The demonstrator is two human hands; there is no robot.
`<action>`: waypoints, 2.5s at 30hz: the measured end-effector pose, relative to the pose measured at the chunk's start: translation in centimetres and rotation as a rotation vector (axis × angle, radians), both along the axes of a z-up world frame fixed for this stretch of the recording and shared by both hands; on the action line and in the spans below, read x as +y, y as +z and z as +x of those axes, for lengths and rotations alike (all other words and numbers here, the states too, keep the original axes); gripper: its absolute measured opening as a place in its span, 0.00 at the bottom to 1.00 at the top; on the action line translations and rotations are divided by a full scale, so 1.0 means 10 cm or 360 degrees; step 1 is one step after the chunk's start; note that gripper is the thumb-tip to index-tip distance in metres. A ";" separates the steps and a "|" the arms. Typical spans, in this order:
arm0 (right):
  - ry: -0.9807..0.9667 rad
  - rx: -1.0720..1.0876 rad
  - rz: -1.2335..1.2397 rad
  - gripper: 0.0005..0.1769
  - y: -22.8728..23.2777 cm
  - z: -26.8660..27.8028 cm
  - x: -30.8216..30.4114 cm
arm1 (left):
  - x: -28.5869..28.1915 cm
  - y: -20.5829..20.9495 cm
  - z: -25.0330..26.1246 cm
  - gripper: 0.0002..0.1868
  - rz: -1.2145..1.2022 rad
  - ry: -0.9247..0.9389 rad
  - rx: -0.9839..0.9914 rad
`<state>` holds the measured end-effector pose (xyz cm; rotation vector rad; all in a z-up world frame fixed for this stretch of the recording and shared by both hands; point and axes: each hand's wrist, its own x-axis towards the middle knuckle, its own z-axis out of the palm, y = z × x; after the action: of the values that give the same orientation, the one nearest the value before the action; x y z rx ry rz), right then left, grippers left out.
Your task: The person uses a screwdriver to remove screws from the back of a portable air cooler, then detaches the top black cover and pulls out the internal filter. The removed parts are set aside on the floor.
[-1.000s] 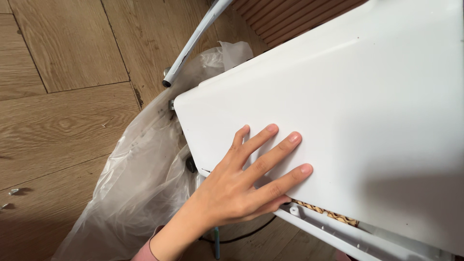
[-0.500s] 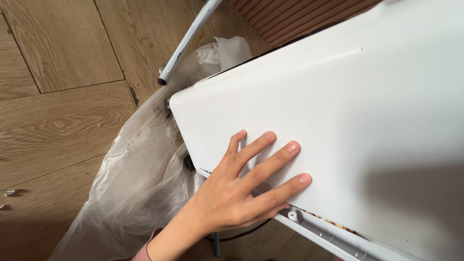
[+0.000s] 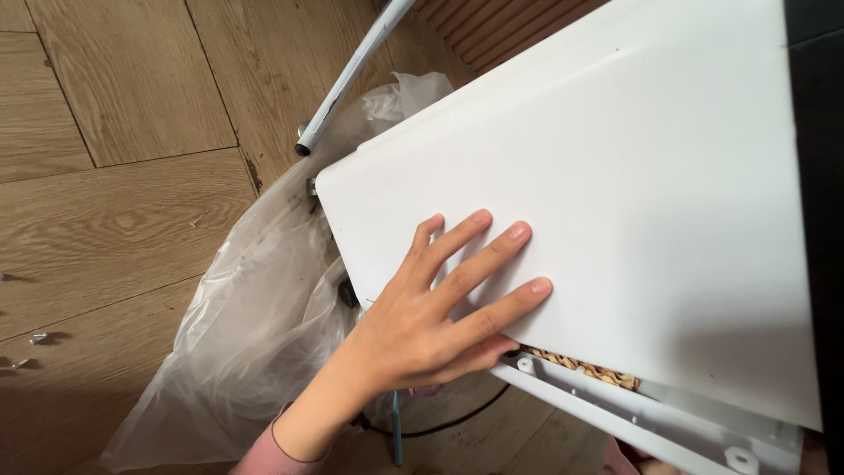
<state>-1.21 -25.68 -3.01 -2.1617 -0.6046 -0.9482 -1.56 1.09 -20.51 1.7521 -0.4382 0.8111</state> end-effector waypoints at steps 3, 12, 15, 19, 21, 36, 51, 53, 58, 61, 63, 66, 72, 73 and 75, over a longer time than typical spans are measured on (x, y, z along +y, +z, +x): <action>0.0007 0.0009 -0.0004 0.30 -0.01 -0.04 0.00 | -0.01 0.00 0.01 0.37 -0.0025 0.0012 -0.0019; 0.0003 -0.0009 0.0039 0.30 -0.04 -0.07 -0.05 | -0.01 0.04 -0.01 0.40 0.0008 0.0057 -0.0041; 0.0005 -0.0005 0.0042 0.30 -0.05 -0.07 -0.06 | -0.03 0.03 -0.01 0.40 0.0007 0.0060 -0.0048; -0.0001 -0.0004 0.0041 0.30 -0.07 -0.06 -0.06 | -0.04 0.04 -0.02 0.40 0.0015 0.0059 -0.0047; 0.0002 -0.0003 0.0042 0.30 -0.08 -0.05 -0.06 | -0.03 0.04 -0.03 0.40 0.0009 0.0052 -0.0047; 0.0045 0.0009 0.0020 0.30 -0.15 0.04 0.03 | -0.02 0.02 0.01 0.38 0.0015 0.0056 -0.0056; 0.0148 -0.0021 0.0001 0.30 -0.21 0.09 0.01 | 0.10 0.13 0.10 0.45 0.0011 0.0043 0.0019; 0.0178 -0.0027 -0.0014 0.30 -0.25 0.11 0.00 | 0.10 0.15 0.10 0.45 0.0013 0.0058 -0.0002; 0.0328 -0.0013 0.0006 0.33 -0.26 0.09 0.09 | 0.06 0.25 0.03 0.46 0.0063 0.0112 0.0022; 0.0468 -0.0020 0.0059 0.29 -0.15 0.15 0.21 | -0.01 0.32 -0.02 0.47 0.0159 0.0194 0.0025; 0.0531 -0.0097 0.0130 0.26 -0.08 0.20 0.25 | -0.02 0.34 -0.01 0.49 0.0228 0.0199 0.0028; 0.0489 -0.0200 0.0354 0.22 -0.14 0.24 0.18 | 0.05 0.32 0.01 0.52 0.0289 0.0165 0.0024; -0.0042 0.0172 0.0613 0.12 -0.77 0.55 -0.39 | 0.37 0.40 0.11 0.52 0.0400 0.0032 0.0043; -0.0169 0.0310 0.0523 0.12 -0.92 0.60 -0.47 | 0.45 0.44 0.13 0.52 0.0431 0.0018 0.0044; 0.0068 0.0580 0.0416 0.15 -1.21 0.72 -0.54 | 0.58 0.55 0.16 0.51 0.0449 0.0015 0.0061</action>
<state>6.04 -31.10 -15.07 -2.0074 -0.3270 -0.5542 0.08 6.88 -15.05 2.0278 -0.5397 0.7479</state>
